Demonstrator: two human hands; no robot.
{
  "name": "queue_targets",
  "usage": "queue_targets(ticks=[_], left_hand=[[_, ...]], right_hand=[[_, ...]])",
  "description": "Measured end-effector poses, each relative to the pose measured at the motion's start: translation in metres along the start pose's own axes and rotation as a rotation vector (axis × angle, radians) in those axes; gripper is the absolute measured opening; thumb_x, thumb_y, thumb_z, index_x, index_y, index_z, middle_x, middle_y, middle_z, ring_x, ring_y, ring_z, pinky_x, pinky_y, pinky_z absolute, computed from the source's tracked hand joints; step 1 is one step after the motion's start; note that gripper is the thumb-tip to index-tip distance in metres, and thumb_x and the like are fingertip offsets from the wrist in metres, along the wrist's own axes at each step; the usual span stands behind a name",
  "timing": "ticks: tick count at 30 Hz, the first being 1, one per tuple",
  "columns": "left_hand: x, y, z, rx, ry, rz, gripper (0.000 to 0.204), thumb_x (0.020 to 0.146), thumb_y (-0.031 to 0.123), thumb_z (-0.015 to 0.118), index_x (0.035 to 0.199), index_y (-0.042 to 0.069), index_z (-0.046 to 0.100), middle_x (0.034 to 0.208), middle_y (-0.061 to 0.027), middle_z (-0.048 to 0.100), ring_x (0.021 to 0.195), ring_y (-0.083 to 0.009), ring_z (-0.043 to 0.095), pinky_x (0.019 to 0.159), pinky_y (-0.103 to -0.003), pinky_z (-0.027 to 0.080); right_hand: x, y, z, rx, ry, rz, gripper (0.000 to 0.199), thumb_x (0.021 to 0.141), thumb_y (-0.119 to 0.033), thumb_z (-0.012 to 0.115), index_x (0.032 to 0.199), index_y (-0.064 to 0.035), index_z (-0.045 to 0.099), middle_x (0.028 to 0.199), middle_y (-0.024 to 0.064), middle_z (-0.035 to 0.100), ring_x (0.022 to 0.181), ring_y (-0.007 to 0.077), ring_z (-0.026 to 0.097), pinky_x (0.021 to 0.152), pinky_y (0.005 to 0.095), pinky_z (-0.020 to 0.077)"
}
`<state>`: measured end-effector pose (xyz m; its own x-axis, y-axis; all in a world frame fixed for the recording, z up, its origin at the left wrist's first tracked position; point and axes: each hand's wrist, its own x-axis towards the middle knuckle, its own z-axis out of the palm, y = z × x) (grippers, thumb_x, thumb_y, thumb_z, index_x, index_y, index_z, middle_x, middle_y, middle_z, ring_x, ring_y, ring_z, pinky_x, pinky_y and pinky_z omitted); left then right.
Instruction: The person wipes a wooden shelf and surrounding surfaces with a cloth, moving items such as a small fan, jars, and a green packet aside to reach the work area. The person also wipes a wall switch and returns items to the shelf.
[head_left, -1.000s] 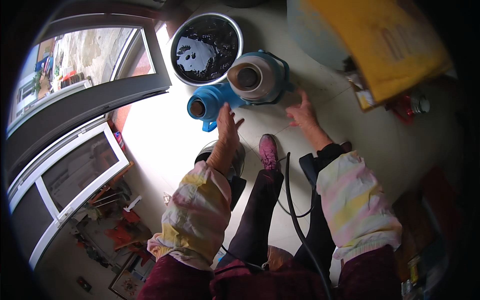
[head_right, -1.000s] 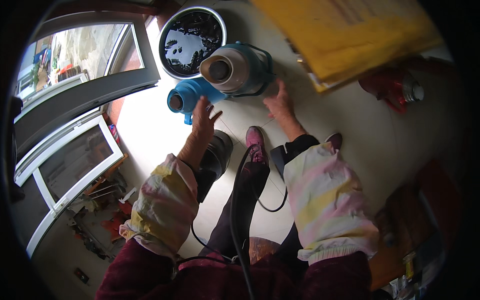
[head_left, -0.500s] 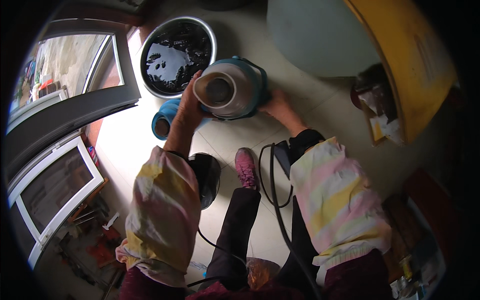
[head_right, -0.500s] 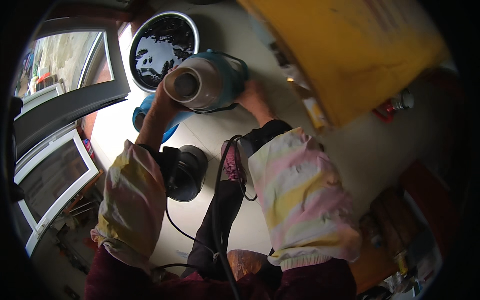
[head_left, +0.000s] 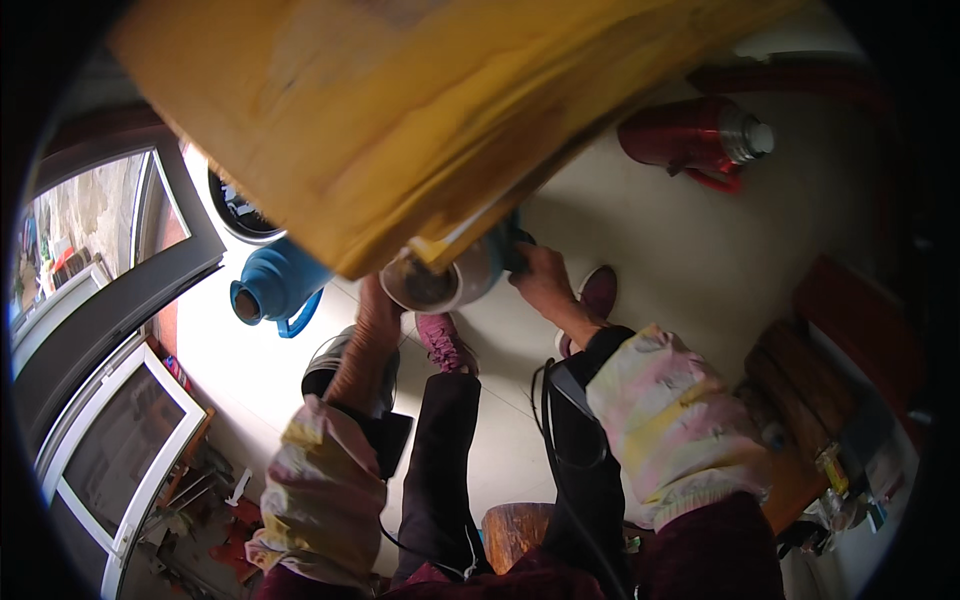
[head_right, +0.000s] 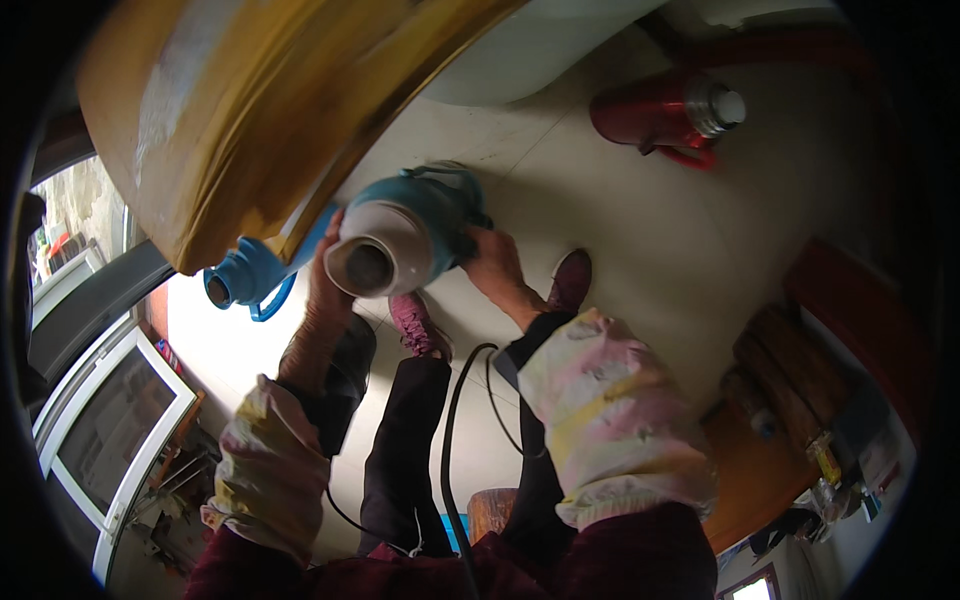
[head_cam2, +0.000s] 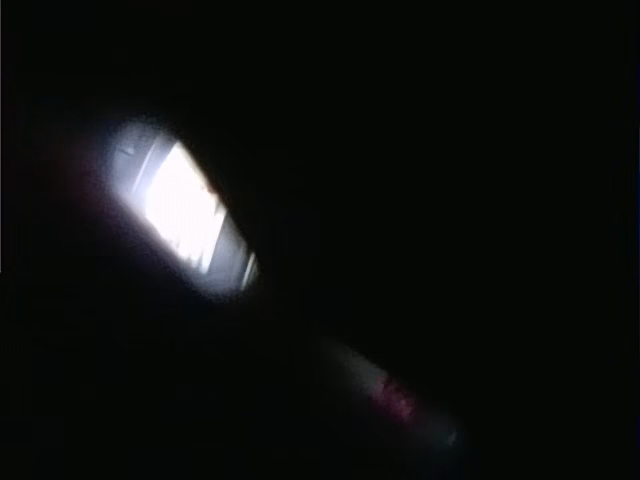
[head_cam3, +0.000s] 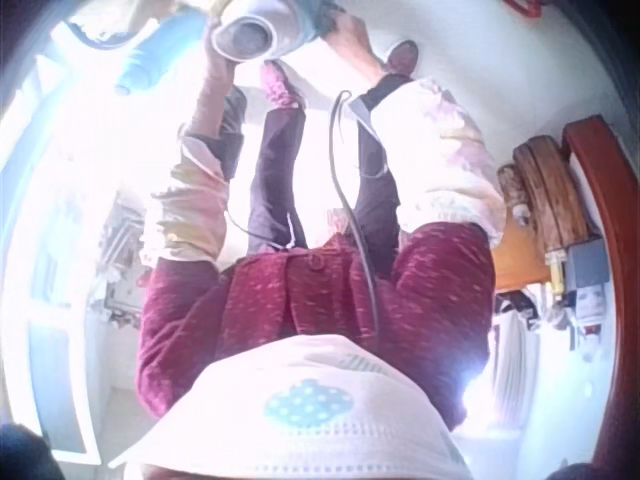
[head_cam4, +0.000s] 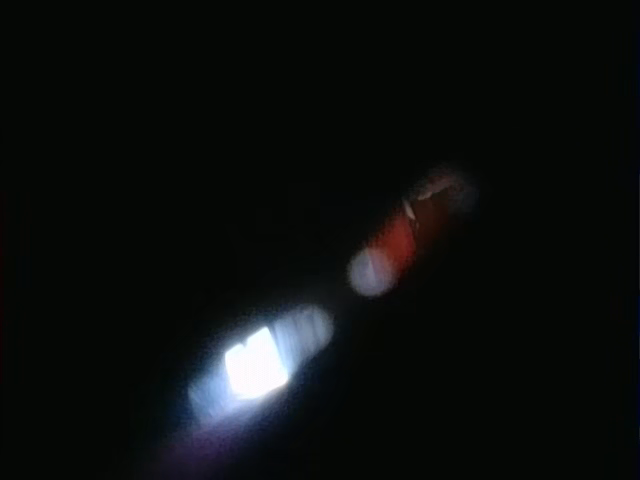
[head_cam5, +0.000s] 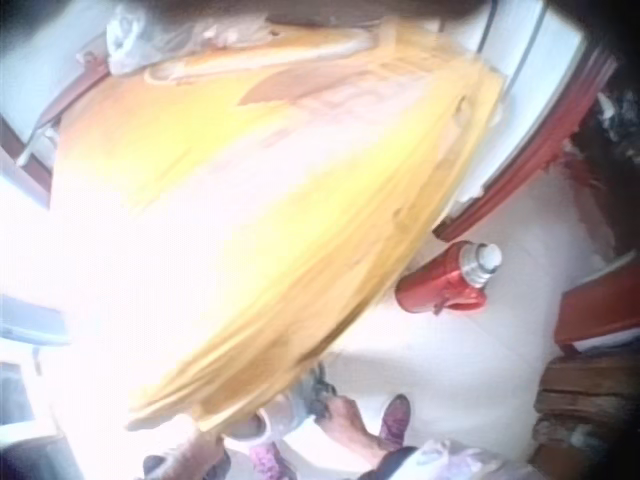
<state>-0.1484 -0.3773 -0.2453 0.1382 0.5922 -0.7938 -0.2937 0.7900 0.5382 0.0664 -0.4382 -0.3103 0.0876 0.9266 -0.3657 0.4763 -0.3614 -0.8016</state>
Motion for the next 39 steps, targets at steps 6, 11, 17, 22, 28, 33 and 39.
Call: queue_targets(ticks=[6,11,17,22,28,33,39], left_hand=[[-0.008,-0.061,0.087,-0.089,0.025,-0.068,0.071,0.087,0.051,0.043,0.144,0.015,0.022,0.143,-0.0104,0.031,0.129,-0.0253,0.034,0.099,-0.041,0.036],[0.002,-0.091,0.148,-0.002,-0.027,-0.075,0.079,0.082,0.057,0.045,0.146,0.022,0.013,0.15,-0.0088,0.014,0.134,-0.0306,0.021,0.097,-0.055,0.032],[0.022,-0.118,0.21,0.324,0.006,0.211,0.047,0.092,0.032,0.042,0.134,0.012,0.038,0.145,-0.0191,0.022,0.129,-0.0382,0.027,0.105,-0.041,0.027],[0.021,-0.128,0.23,0.384,0.06,0.233,0.05,0.092,0.03,0.042,0.134,0.004,0.037,0.144,-0.0237,0.023,0.13,-0.0361,0.026,0.108,-0.037,0.024],[0.027,-0.114,0.217,0.348,0.0,0.058,0.072,0.086,0.044,0.045,0.143,0.007,0.021,0.144,-0.0192,0.023,0.132,-0.0345,0.026,0.102,-0.044,0.029],[-0.018,-0.087,0.177,0.418,-0.248,-0.288,0.072,0.085,0.046,0.051,0.145,0.019,0.02,0.147,-0.0094,0.024,0.133,-0.0322,0.026,0.085,-0.057,0.046],[-0.123,-0.008,0.065,0.464,-0.476,-0.202,0.041,0.093,0.019,0.046,0.133,0.009,0.042,0.132,-0.0129,0.043,0.121,-0.0317,0.044,0.082,-0.05,0.052]], right_hand=[[-0.009,0.052,-0.097,-0.264,-0.02,0.052,0.028,0.068,-0.007,0.065,0.096,-0.0037,0.064,0.086,0.0228,0.062,0.083,0.0416,0.059,0.072,0.045,0.049],[-0.004,0.102,-0.155,-0.11,-0.009,0.045,0.033,0.064,-0.002,0.064,0.096,-0.003,0.063,0.085,0.0216,0.063,0.085,0.0385,0.061,0.072,0.0389,0.0503],[-0.004,0.144,-0.199,-0.095,0.024,0.106,0.037,0.073,-0.001,0.062,0.11,-0.0051,0.062,0.096,0.019,0.065,0.093,0.0267,0.065,0.078,0.033,0.049],[-0.007,0.161,-0.21,-0.037,-0.004,0.146,0.035,0.076,0.003,0.059,0.11,-0.0038,0.062,0.099,0.0159,0.067,0.09,0.0203,0.064,0.08,0.0304,0.0481],[-0.01,0.151,-0.208,0.072,-0.038,0.117,0.05,0.078,0.002,0.056,0.126,-0.0075,0.047,0.107,0.0124,0.061,0.081,0.0201,0.061,0.069,0.0338,0.0509],[-0.055,0.126,-0.207,0.149,0.066,0.744,0.072,0.07,0.0,0.058,0.136,-0.0163,0.033,0.095,0.0108,0.06,0.064,0.0221,0.058,0.047,0.0345,0.0501],[-0.135,0.07,-0.233,0.048,-0.143,0.687,0.035,0.075,-0.011,0.057,0.109,-0.0031,0.058,0.081,0.0099,0.061,0.058,0.0195,0.059,0.045,0.0336,0.0486]])
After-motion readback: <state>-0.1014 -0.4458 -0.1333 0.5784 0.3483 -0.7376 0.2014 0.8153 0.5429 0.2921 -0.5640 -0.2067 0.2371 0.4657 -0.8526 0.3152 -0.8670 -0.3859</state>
